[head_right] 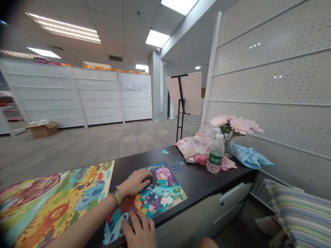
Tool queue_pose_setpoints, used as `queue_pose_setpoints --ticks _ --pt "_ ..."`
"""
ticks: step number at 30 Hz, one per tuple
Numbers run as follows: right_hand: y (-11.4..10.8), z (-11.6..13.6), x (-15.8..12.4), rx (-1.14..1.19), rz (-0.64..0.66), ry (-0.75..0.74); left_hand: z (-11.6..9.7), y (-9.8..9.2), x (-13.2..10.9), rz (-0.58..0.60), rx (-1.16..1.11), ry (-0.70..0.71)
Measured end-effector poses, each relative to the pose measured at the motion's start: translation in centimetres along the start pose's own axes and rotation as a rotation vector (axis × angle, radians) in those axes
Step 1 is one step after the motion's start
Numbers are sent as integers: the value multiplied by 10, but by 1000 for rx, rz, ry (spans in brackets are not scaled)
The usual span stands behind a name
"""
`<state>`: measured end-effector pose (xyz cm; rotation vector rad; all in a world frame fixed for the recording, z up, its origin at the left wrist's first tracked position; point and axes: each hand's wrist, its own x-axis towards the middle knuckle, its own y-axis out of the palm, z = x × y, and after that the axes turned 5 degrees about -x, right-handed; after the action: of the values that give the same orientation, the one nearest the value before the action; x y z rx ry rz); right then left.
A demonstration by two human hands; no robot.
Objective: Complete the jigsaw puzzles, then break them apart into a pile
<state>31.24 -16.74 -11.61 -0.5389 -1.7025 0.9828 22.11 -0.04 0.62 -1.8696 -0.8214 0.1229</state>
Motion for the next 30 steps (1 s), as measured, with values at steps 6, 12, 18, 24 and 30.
queue_pose_setpoints --ticks 6,12,18,24,30 --pt "-18 -2 6 119 78 26 31 -29 -40 -128 -61 -103" --pt "-61 2 37 221 255 102 68 -40 -81 -220 -68 -158" --pt "-85 -11 65 300 275 160 88 -49 -89 -267 -8 -212" --pt "-64 -177 94 -14 214 589 78 -44 -87 -231 22 -186" --pt "-51 -313 120 -228 433 857 58 -44 -85 -213 34 -155"
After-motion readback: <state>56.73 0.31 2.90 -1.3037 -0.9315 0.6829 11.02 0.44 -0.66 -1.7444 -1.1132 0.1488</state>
